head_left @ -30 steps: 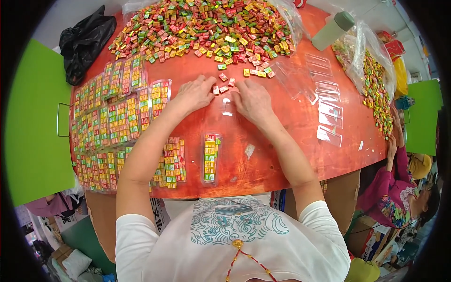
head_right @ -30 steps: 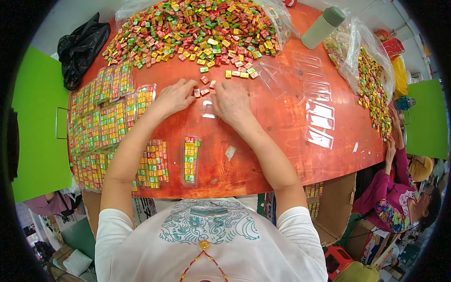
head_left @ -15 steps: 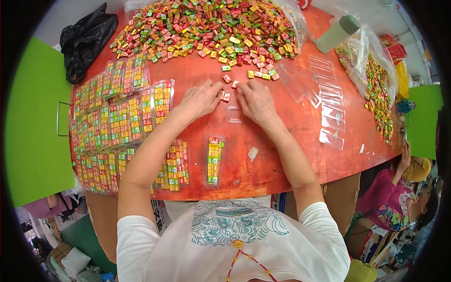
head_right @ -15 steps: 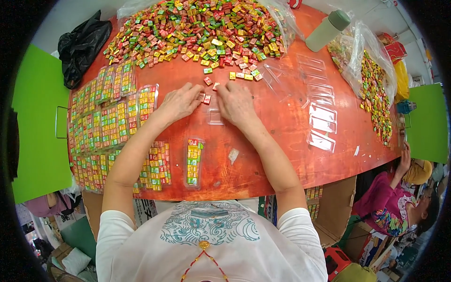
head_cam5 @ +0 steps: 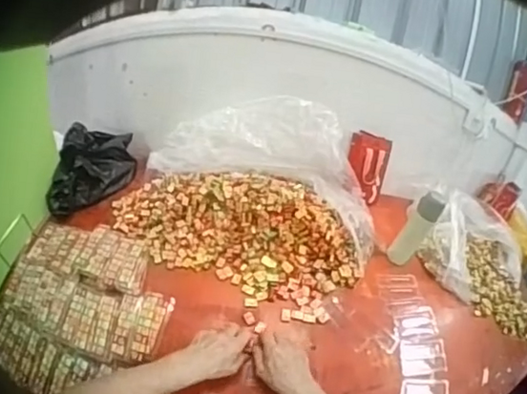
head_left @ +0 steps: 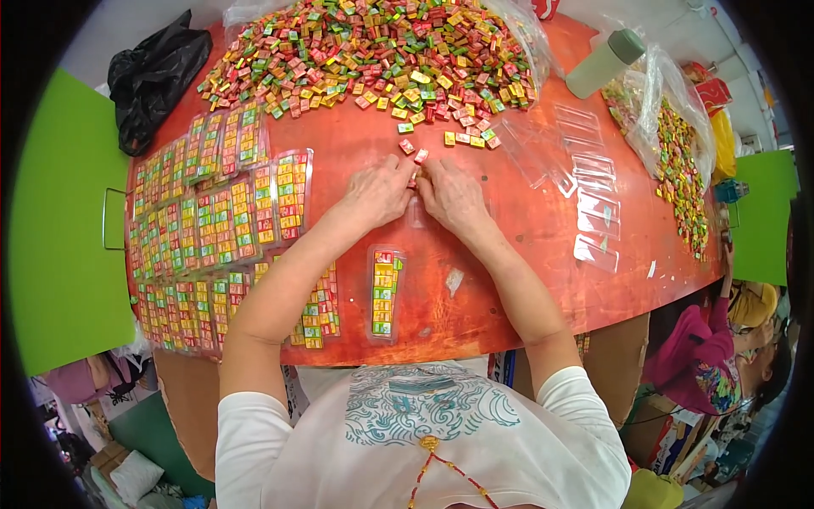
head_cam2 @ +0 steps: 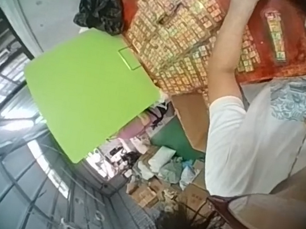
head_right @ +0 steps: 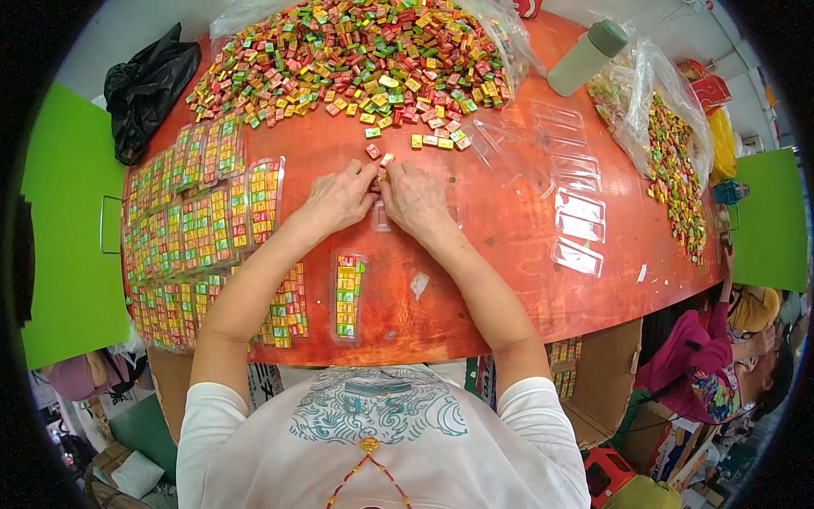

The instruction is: Pack small colorful plastic square blocks into transparent plastic sleeves and then organize those sleeves into a cardboard box.

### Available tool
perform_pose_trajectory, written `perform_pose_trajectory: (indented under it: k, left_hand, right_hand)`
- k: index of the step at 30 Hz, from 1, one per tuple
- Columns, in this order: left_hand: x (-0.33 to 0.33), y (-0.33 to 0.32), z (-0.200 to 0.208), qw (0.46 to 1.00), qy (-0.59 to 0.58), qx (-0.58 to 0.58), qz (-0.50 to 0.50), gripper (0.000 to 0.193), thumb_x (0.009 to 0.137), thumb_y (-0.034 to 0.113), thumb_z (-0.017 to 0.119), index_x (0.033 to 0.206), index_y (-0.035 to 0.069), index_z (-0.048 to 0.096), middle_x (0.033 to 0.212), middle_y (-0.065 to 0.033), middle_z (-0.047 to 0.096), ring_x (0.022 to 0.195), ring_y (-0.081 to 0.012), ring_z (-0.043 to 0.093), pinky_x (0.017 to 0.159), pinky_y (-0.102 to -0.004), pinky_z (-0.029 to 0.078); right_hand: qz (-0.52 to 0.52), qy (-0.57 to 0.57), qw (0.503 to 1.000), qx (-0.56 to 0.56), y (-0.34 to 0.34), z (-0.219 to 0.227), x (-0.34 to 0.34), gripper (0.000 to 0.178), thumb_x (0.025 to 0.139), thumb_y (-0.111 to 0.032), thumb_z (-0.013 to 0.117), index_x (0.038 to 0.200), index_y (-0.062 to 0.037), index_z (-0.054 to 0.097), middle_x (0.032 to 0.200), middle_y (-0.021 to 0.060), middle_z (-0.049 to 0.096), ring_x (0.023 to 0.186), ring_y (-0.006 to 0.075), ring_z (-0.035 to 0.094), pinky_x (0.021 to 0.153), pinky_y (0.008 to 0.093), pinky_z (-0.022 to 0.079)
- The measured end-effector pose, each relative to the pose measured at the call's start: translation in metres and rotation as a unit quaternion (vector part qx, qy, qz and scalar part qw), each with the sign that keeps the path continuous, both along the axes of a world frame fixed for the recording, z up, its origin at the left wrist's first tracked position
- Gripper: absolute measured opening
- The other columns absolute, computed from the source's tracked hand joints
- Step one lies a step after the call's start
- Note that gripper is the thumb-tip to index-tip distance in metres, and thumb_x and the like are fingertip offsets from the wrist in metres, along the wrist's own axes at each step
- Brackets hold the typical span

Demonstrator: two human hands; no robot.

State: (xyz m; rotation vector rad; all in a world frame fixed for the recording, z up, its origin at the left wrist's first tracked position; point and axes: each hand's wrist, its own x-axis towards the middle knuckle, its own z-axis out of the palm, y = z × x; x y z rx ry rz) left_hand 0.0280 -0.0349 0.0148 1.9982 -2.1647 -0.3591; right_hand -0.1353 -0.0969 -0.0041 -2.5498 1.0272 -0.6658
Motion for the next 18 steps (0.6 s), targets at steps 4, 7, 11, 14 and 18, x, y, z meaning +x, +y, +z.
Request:
perform_pose_trajectory:
  k: [4,7,11,14,18]
  left_hand:
    - [0.019,-0.01,0.0,0.994,0.071,-0.075,0.039,0.028,0.093,0.027,0.055,0.118,0.013,0.054,0.104,-0.0159,0.062,0.086,-0.0415,0.065,0.074,-0.051,0.054]
    - [0.025,-0.042,-0.002,0.992,0.042,-0.101,0.059,0.025,0.094,0.023,0.054,0.118,0.016,0.056,0.102,-0.0153,0.063,0.086,-0.0407,0.065,0.071,-0.0514,0.054]
    - [0.038,-0.069,-0.017,0.993,-0.006,-0.114,0.038,0.021,0.093,0.02,0.055,0.113,0.015,0.057,0.102,-0.0142,0.062,0.085,-0.0393,0.065,0.067,-0.0501,0.054]
    - [0.044,-0.07,-0.021,0.993,-0.022,-0.112,0.017,0.021,0.091,0.02,0.056,0.112,0.015,0.058,0.101,-0.0146,0.061,0.086,-0.0392,0.065,0.068,-0.0505,0.054]
    - [0.049,-0.049,-0.014,0.996,-0.019,-0.073,0.057,0.021,0.091,0.021,0.056,0.11,0.012,0.054,0.1,-0.0175,0.061,0.087,-0.0422,0.064,0.072,-0.0537,0.053]
  right_hand:
    - [-0.037,0.019,0.997,-0.066,-0.019,0.017,-0.001,0.018,0.089,-0.019,0.062,0.103,-0.0065,0.062,0.081,0.0167,0.059,0.075,0.0343,0.063,0.066,0.0446,0.052]
    - [-0.078,0.079,0.982,-0.155,-0.055,-0.001,-0.01,0.018,0.09,-0.019,0.062,0.104,-0.0071,0.061,0.082,0.0139,0.059,0.073,0.0323,0.063,0.063,0.0427,0.052]
    - [-0.048,0.103,0.981,-0.157,-0.055,-0.005,-0.014,0.018,0.09,-0.019,0.062,0.104,-0.0075,0.061,0.083,0.0132,0.058,0.076,0.0317,0.062,0.066,0.0418,0.051]
    - [-0.012,0.08,0.985,-0.151,-0.043,-0.004,-0.021,0.013,0.088,-0.019,0.061,0.095,-0.0078,0.06,0.084,0.0128,0.06,0.079,0.03,0.064,0.068,0.0429,0.05]
    - [-0.006,0.068,0.99,-0.124,-0.031,-0.002,-0.031,0.013,0.088,-0.018,0.061,0.097,-0.0084,0.059,0.087,0.0123,0.058,0.083,0.03,0.062,0.07,0.0431,0.048]
